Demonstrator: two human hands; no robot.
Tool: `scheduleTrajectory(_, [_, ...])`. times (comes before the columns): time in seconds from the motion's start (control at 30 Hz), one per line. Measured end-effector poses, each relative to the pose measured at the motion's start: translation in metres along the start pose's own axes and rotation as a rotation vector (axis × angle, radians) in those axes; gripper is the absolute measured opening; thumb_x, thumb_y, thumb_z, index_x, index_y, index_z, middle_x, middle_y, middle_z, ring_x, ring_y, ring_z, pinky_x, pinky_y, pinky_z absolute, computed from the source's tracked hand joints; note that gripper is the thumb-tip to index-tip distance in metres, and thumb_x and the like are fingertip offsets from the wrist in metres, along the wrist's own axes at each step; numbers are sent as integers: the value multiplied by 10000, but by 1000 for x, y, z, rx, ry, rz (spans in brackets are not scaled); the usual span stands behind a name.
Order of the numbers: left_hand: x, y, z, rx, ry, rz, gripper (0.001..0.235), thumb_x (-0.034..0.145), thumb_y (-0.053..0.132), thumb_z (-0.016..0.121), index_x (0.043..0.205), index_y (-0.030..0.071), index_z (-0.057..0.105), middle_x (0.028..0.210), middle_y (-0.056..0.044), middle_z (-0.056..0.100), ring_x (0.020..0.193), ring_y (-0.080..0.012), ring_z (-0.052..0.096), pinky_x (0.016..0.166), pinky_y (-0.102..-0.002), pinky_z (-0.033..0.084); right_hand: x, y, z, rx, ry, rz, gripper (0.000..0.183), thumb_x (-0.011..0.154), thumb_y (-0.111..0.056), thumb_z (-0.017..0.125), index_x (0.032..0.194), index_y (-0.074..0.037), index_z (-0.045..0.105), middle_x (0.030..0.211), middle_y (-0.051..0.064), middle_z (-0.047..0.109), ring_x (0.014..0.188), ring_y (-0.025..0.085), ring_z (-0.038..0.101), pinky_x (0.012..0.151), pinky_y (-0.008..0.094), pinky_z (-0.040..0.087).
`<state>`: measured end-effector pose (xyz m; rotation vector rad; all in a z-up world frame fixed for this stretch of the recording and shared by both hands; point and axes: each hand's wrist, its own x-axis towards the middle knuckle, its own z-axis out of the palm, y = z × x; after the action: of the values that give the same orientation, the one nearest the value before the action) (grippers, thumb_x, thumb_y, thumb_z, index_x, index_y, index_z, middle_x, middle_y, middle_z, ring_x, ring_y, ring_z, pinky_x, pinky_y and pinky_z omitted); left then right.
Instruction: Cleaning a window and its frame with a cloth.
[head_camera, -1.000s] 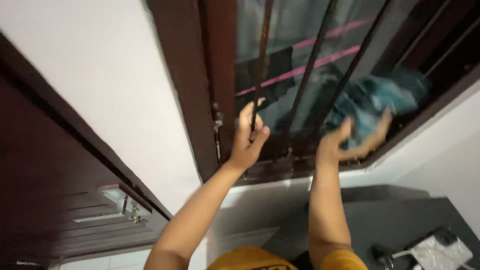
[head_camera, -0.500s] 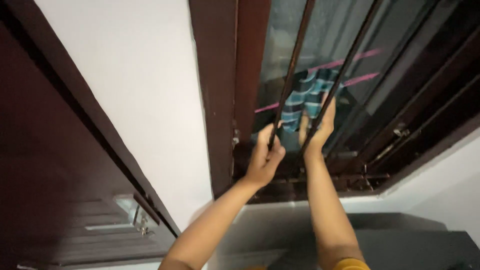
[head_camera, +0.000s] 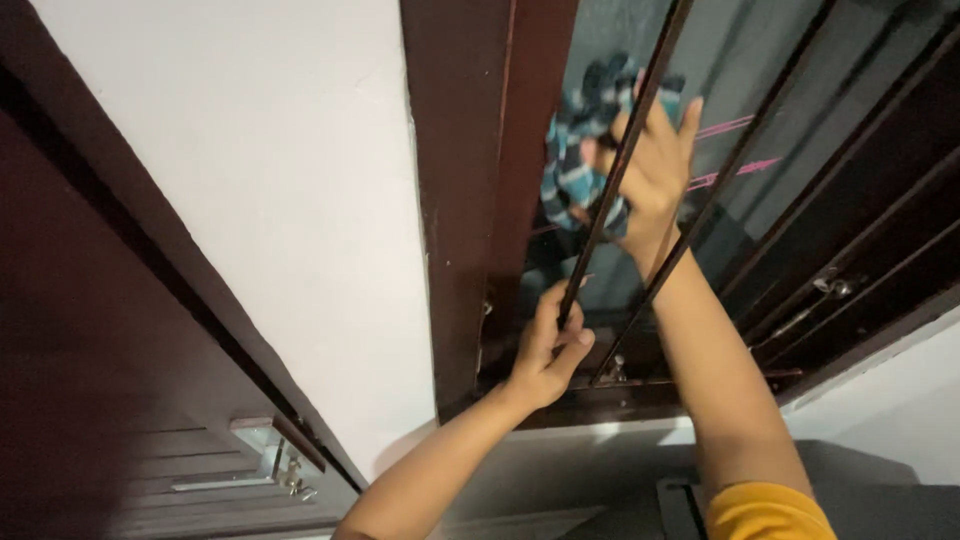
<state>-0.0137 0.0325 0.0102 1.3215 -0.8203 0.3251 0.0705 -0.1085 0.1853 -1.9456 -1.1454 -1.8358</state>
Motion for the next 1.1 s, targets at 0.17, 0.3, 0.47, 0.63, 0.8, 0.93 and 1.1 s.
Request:
scheduleTrajectory(0.17, [-5, -7, 0, -39, 2, -7, 614, 1030, 25, 606, 1577, 69, 331, 965, -3, 454, 859, -83, 458, 732, -208, 430, -83, -5, 11, -114, -321, -32, 236, 791, -183, 776, 1026, -166, 779, 1050, 74, 715, 1254, 346, 675, 1180, 616, 245])
scheduleTrajectory(0.3, [-4, -6, 0, -82, -3, -34, 607, 1033, 58, 588, 1580, 66, 327, 1026, 5, 452, 922, -77, 454, 757, -210, 433, -181, -29, 19, 137, -448, 219, 446, 905, -198, 690, 1349, -186, 664, 1338, 39, 660, 1301, 284, 609, 1058, 541, 388])
scheduleTrajectory(0.47, [-8, -8, -4, -60, -7, 30, 615, 1055, 112, 582, 1596, 58, 295, 1167, -3, 506, 1013, -76, 486, 850, -223, 468, -188, -37, 16, -219, -552, 11, 498, 939, -192, 648, 1434, -137, 624, 1415, 6, 631, 1341, 212, 586, 1101, 577, 348])
scheduleTrajectory(0.63, [-7, -27, -3, -111, -54, 47, 609, 1104, 143, 590, 1646, 66, 324, 1016, 42, 426, 839, -50, 382, 777, -203, 370, -133, 28, 10, -430, -420, 290, 462, 1086, -234, 621, 1524, -109, 544, 1606, 127, 476, 1523, 312, 429, 1259, 579, 245])
scheduleTrajectory(0.8, [-5, -16, -2, -101, -33, -45, 598, 1050, 91, 580, 1600, 66, 345, 1001, 38, 455, 788, -54, 380, 719, -203, 354, -57, 68, 3, -412, 418, 469, 580, 1012, -314, 623, 1545, -125, 495, 1680, 94, 348, 1557, 281, 307, 1329, 524, 91])
scheduleTrajectory(0.93, [-4, -14, 1, -160, -38, -9, 582, 1062, 67, 560, 1594, 72, 324, 1002, 34, 445, 783, -61, 383, 724, -206, 388, -100, 49, 15, -148, 635, 657, 580, 1188, -329, 611, 1659, -103, 357, 1697, 130, 299, 1613, 265, 271, 1324, 429, 228])
scheduleTrajectory(1.1, [5, -3, 0, 1, -22, 33, 621, 1009, 67, 619, 1562, 51, 337, 927, 11, 422, 793, -84, 417, 707, -219, 411, -179, 4, 35, -295, 682, 874, 585, 1156, -229, 611, 1607, -99, 262, 1718, 180, 256, 1589, 303, 278, 1314, 472, 228])
